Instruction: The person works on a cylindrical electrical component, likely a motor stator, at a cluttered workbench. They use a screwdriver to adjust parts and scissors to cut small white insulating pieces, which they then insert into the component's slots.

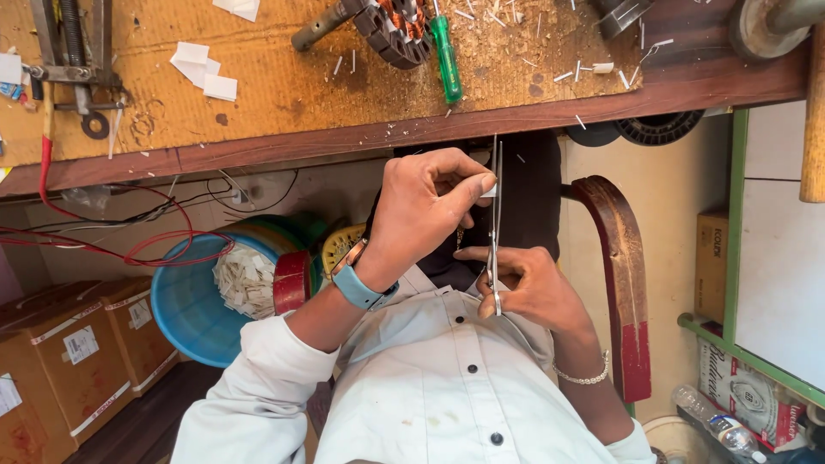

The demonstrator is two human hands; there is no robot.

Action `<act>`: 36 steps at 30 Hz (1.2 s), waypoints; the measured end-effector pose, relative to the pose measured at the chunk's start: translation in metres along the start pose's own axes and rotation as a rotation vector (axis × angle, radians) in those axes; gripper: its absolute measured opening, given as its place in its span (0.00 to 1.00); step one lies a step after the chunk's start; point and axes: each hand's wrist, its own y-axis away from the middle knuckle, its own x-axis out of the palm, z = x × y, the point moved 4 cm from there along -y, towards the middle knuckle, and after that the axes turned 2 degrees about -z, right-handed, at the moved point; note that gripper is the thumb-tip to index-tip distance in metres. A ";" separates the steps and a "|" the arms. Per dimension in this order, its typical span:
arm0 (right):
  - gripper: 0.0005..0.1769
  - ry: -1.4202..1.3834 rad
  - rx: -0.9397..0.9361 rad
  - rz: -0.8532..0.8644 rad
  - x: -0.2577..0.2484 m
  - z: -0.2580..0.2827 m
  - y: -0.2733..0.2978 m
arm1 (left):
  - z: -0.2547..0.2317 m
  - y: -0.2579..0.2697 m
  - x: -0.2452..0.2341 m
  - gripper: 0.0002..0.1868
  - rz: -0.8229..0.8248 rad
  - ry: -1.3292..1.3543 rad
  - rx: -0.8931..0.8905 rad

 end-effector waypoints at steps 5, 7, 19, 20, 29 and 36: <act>0.46 -0.079 0.068 -0.026 0.003 -0.005 0.002 | 0.000 0.000 -0.002 0.06 -0.003 0.032 0.008; 0.45 -0.087 0.058 -0.034 0.004 -0.005 0.002 | -0.001 0.000 -0.003 0.06 -0.004 0.023 -0.003; 0.26 -0.062 0.061 -0.060 -0.004 -0.032 0.009 | 0.007 -0.005 0.004 0.07 0.054 0.067 -0.101; 0.26 -0.053 0.061 -0.071 -0.003 -0.032 0.010 | 0.007 -0.005 0.006 0.07 0.065 0.098 -0.093; 0.48 -0.155 -0.154 -0.387 -0.043 0.018 0.005 | 0.050 0.019 0.021 0.12 0.159 0.490 -0.191; 0.30 0.609 0.181 -0.366 -0.107 0.114 -0.032 | 0.056 0.053 0.020 0.08 0.245 0.621 -0.322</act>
